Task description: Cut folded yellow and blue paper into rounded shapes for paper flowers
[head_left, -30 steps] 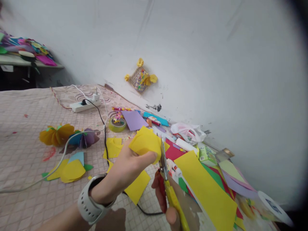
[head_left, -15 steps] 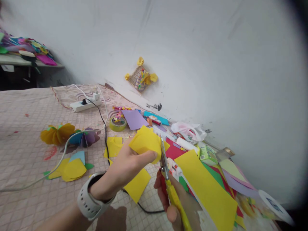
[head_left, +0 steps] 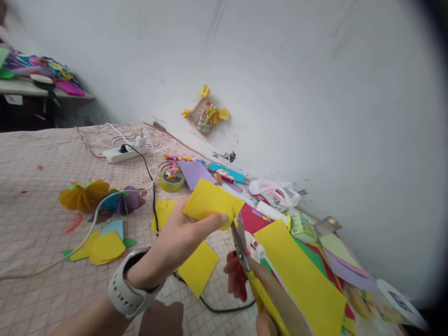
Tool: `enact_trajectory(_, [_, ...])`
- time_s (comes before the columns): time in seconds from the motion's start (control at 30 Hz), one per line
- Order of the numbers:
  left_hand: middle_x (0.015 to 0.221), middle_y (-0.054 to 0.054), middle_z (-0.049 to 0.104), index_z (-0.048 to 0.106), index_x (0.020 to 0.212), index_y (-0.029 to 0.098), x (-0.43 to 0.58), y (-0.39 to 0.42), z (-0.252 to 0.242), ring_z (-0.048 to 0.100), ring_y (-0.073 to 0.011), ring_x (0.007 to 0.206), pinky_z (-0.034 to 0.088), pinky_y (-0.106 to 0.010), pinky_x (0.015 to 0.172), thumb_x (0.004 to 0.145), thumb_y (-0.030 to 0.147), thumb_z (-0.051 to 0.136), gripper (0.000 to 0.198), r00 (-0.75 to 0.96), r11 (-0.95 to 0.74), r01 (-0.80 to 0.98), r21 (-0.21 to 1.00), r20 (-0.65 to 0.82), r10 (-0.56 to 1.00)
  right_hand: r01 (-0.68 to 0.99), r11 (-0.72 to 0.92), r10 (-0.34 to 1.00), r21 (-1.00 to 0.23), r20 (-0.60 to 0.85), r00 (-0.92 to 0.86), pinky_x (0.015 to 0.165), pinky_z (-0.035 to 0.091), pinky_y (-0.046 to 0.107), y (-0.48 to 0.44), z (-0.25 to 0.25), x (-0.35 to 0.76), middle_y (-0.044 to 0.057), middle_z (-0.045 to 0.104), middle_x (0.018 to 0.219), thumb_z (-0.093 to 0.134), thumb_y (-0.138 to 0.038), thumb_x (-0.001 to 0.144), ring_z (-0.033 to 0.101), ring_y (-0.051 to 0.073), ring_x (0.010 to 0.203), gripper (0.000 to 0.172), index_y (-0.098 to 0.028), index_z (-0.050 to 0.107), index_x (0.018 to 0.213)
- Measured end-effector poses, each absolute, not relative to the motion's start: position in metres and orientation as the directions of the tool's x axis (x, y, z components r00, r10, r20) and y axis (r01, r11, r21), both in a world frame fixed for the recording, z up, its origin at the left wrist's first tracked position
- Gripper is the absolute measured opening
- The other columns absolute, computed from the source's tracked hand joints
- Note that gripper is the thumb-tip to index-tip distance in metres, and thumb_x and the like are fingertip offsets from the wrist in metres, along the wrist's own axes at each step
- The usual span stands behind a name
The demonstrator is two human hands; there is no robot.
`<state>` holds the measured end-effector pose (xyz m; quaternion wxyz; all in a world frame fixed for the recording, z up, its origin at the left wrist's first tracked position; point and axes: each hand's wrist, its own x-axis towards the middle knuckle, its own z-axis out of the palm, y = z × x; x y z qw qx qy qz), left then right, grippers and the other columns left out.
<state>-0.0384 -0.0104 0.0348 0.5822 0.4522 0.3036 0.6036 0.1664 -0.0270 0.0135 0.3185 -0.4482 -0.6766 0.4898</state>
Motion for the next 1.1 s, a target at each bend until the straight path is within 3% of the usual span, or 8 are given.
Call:
enact_trajectory(0.07, [0.069, 0.001, 0.067, 0.067, 0.074, 0.017, -0.040, -0.011, 0.036, 0.059, -0.0130, 0.063, 0.047, -0.022, 0.060, 0.072, 0.023, 0.071, 0.007, 0.096, -0.149, -0.398, 0.905, 0.202, 0.975, 0.216, 0.108, 0.900, -0.970, 0.004, -0.437, 0.043, 0.043, 0.024, -0.034, 0.000, 0.179, 0.003, 0.065, 0.060, 0.066, -0.073, 0.068, 0.056, 0.016, 0.048, 0.055, -0.020, 0.069, 0.080])
enact_trajectory(0.2, [0.070, 0.000, 0.068, 0.067, 0.080, 0.018, -0.034, -0.012, 0.030, 0.059, -0.0137, 0.059, 0.045, -0.022, 0.053, 0.074, 0.027, 0.071, 0.012, 0.274, -0.041, -0.252, 0.967, 0.112, 0.955, 0.028, 0.276, 0.943, -0.961, 0.265, -0.199, 0.060, 0.051, 0.031, -0.046, -0.016, 0.186, 0.004, 0.066, 0.082, 0.073, -0.063, 0.069, 0.060, 0.020, 0.065, 0.046, -0.025, 0.062, 0.093])
enact_trajectory(0.33, [0.074, 0.002, 0.069, 0.067, 0.081, 0.019, -0.019, -0.015, 0.021, 0.059, -0.0133, 0.062, 0.045, -0.021, 0.056, 0.076, 0.023, 0.066, 0.007, 0.454, -0.138, -0.064, 0.988, 0.153, 0.878, -0.030, 0.322, 0.946, -0.946, 0.322, -0.017, 0.079, 0.055, 0.038, -0.046, -0.011, 0.165, 0.005, 0.063, 0.094, 0.073, -0.041, 0.076, 0.064, 0.024, 0.089, 0.030, -0.025, 0.056, 0.095])
enact_trajectory(0.47, [0.064, 0.005, 0.058, 0.062, 0.072, 0.018, -0.012, -0.016, 0.018, 0.049, -0.0102, 0.057, 0.038, -0.019, 0.051, 0.077, 0.023, 0.063, 0.007, 0.559, -0.297, 0.011, 0.955, 0.240, 0.794, 0.053, 0.212, 0.972, -0.976, 0.217, 0.091, 0.077, 0.057, 0.038, -0.046, -0.008, 0.160, 0.003, 0.064, 0.085, 0.075, -0.031, 0.069, 0.067, 0.026, 0.086, 0.026, -0.024, 0.056, 0.086])
enact_trajectory(0.67, [0.066, 0.004, 0.057, 0.064, 0.075, 0.017, -0.015, -0.010, 0.016, 0.047, -0.0105, 0.059, 0.038, -0.019, 0.054, 0.076, 0.016, 0.056, 0.007, 0.661, -0.305, 0.016, 0.952, 0.219, 0.718, 0.031, 0.201, 0.978, -0.979, 0.203, 0.052, 0.076, 0.060, 0.038, -0.048, -0.012, 0.165, 0.006, 0.069, 0.095, 0.070, -0.027, 0.073, 0.070, 0.026, 0.088, 0.020, -0.023, 0.057, 0.088])
enact_trajectory(0.9, [0.069, 0.002, 0.063, 0.067, 0.078, 0.018, -0.007, -0.013, 0.015, 0.051, -0.0113, 0.060, 0.041, -0.019, 0.054, 0.083, 0.027, 0.061, 0.012, 0.572, -0.247, -0.064, 0.967, 0.238, 0.785, 0.123, 0.322, 0.934, -0.939, 0.336, 0.120, 0.076, 0.058, 0.035, -0.049, -0.013, 0.162, 0.006, 0.067, 0.095, 0.068, -0.027, 0.076, 0.068, 0.025, 0.090, 0.016, -0.022, 0.057, 0.087])
enact_trajectory(1.0, [0.074, 0.000, 0.067, 0.068, 0.080, 0.017, -0.009, -0.011, 0.015, 0.056, -0.0127, 0.064, 0.045, -0.021, 0.058, 0.083, 0.026, 0.061, 0.013, 0.554, -0.193, -0.146, 0.970, 0.241, 0.797, 0.134, 0.302, 0.944, -0.944, 0.316, 0.096, 0.067, 0.056, 0.032, -0.048, -0.018, 0.164, 0.005, 0.064, 0.093, 0.066, -0.035, 0.082, 0.065, 0.022, 0.080, 0.019, -0.023, 0.057, 0.094])
enact_trajectory(1.1, [0.078, -0.004, 0.070, 0.068, 0.082, 0.015, -0.016, -0.005, 0.018, 0.060, -0.0152, 0.068, 0.048, -0.024, 0.063, 0.083, 0.030, 0.063, 0.015, 0.391, -0.148, -0.227, 0.963, 0.229, 0.891, 0.184, 0.270, 0.959, -0.945, 0.281, 0.039, 0.055, 0.051, 0.029, -0.043, -0.026, 0.161, 0.004, 0.060, 0.076, 0.059, -0.051, 0.086, 0.059, 0.019, 0.065, 0.028, -0.023, 0.059, 0.089])
